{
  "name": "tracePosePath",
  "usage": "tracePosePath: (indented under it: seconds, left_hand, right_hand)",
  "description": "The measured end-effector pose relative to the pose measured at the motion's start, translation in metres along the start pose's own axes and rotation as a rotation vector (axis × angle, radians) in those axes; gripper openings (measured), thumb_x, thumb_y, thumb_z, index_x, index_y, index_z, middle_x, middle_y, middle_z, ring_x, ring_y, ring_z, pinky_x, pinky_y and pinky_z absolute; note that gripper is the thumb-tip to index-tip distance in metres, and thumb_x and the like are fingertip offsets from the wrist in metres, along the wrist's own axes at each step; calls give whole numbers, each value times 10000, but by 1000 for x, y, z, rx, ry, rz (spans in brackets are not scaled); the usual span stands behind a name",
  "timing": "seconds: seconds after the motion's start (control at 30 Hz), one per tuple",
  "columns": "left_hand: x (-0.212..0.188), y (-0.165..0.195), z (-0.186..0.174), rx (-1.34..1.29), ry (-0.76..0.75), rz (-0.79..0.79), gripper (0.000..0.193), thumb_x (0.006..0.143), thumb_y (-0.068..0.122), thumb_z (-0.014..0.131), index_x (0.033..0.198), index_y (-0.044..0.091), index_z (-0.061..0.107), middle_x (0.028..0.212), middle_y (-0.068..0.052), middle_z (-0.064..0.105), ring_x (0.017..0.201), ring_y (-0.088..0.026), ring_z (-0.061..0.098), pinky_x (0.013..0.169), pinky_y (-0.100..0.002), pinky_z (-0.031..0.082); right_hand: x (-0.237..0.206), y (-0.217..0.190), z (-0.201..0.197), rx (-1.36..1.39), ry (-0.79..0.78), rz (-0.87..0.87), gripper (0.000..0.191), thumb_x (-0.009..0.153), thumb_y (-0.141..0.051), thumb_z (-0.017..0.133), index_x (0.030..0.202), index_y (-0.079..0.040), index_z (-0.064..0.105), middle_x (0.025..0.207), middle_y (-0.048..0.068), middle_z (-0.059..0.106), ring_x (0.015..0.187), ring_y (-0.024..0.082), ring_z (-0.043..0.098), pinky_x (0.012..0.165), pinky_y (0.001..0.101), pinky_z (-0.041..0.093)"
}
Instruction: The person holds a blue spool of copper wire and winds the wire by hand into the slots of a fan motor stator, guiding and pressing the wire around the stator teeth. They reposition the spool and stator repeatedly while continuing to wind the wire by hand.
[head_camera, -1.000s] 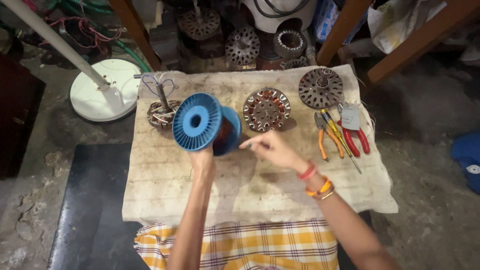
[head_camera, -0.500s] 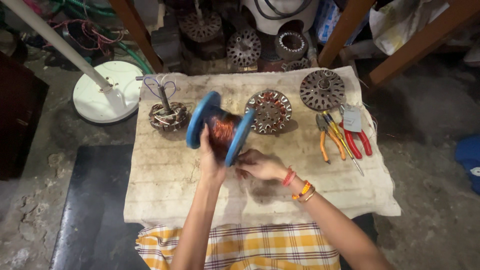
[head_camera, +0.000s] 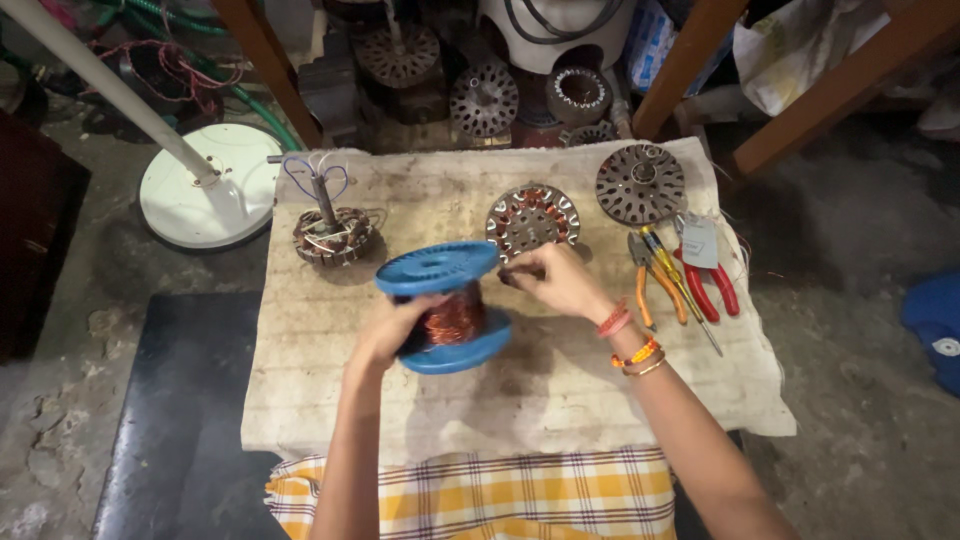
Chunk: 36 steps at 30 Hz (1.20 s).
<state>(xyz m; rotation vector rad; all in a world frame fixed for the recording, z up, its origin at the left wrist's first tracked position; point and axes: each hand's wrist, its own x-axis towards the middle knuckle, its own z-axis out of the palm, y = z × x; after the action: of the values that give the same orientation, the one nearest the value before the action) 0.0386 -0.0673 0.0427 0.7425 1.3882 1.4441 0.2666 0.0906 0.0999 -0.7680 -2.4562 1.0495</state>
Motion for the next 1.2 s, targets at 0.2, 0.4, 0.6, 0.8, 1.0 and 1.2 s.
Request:
tracePosePath:
  seconds: [0.2,0.4,0.6,0.8,1.0,1.2]
  left_hand:
    - [-6,11,32,170,201,325,465,735,147,886,1150,20,719,1119,-78,761,995,-170,706,912,-341,573]
    - [-8,-4,64,187,533,587,420,809,103,790,1188,-28,666,1136,-118,735,1030,-207,689,937,-345,544]
    - [-4,-34,82,12,650,549,385,859,101,743,1206,-40,654,1144,-121,721,1033,-226,678,953,-373,545]
    - [17,-36,78,-617,582,343,421,910,141,721,1306,44,616,1273,-75,660,1148,-212,612,1016,-411,506]
    - [22,-14,72,-1070,338,317,581,960,353,720,1436,71,544,1398,-76,604,1296,-246,539,1126,-432,422]
    - [3,17,80,-1224,110,81,725,864,533,691,1444,146,494,1401,-53,593,1283,-232,569,1144,-447,432]
  right_hand:
    - [-11,-29,-9,-185,109,153,203,881,-176,711,1037,-103,821,770,135,774,606,179,712,610,313,533]
    - [-22,-43,16,65,104,167,264,909,-65,618,1122,-33,771,729,119,771,568,142,703,563,309,553]
    - [-40,-43,56,437,122,74,334,918,75,533,1204,55,706,913,99,790,778,101,730,704,262,609]
    - [-54,-55,75,498,124,162,346,989,-35,581,1323,7,659,854,-3,712,700,36,610,615,225,514]
    - [-57,-45,83,479,28,211,326,1015,-88,549,1294,-24,703,658,-55,599,554,8,440,481,208,368]
    - [-37,-12,93,622,26,88,232,1034,-47,556,873,46,694,712,-14,667,631,58,573,582,240,479]
